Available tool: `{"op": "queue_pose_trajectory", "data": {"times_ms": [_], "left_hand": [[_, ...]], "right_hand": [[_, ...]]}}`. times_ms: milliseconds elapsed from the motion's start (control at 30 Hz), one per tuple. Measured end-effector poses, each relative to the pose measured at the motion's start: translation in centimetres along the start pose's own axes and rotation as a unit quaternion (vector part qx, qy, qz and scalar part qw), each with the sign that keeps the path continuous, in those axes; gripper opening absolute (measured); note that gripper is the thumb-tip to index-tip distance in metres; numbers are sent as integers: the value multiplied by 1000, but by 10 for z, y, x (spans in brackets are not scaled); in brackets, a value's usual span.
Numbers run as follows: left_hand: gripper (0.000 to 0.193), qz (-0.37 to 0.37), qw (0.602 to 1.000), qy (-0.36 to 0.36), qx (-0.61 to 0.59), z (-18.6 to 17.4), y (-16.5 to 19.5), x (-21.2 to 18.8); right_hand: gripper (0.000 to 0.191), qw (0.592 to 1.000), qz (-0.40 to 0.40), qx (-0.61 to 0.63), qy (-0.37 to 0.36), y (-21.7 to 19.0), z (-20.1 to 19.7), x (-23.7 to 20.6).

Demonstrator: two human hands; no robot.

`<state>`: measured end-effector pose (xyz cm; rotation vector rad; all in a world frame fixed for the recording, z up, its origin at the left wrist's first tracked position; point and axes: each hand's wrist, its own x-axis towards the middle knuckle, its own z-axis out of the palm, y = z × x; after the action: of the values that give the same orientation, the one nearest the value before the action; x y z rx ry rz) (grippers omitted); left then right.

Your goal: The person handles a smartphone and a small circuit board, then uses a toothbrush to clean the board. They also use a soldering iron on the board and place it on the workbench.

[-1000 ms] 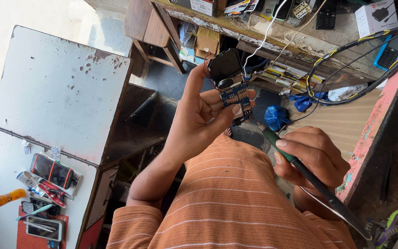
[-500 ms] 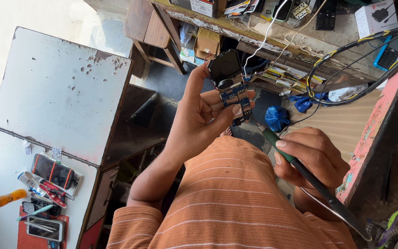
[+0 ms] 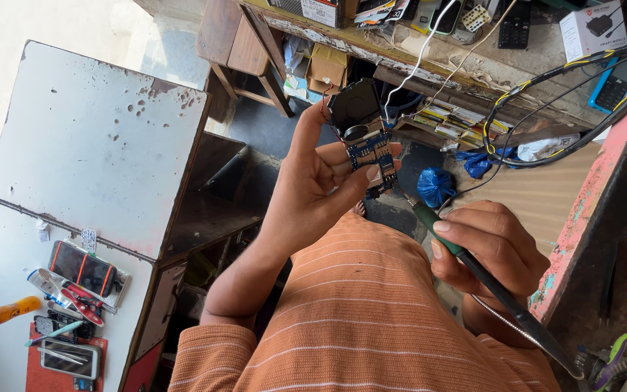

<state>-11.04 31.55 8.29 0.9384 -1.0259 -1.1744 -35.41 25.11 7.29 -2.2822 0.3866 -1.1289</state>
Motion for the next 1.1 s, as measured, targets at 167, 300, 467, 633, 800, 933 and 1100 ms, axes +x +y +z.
{"op": "queue_pose_trajectory", "data": {"times_ms": [167,300,467,633,800,933,1100], "left_hand": [[65,5,1000,-1,-7,0,-1,-1],[64,2,1000,4,-5,1,-2,0],[63,12,1000,3,5,1,-5,-1],[63,14,1000,3,12,-2,-8,-1],[65,-6,999,49,-13,0,-10,0],[57,-47,994,103,-3,-10,-17,-5],[59,-109,974,197,16,-34,-42,-44]], "right_hand": [[25,999,-3,-4,33,0,3,0],[24,1000,5,1,22,0,6,-1],[24,998,5,8,55,2,6,-7],[25,991,11,33,125,15,0,-18],[32,959,61,61,268,44,-3,-31],[25,947,109,-12,301,82,-34,-17],[15,939,109,-49,324,163,-109,62]]}}
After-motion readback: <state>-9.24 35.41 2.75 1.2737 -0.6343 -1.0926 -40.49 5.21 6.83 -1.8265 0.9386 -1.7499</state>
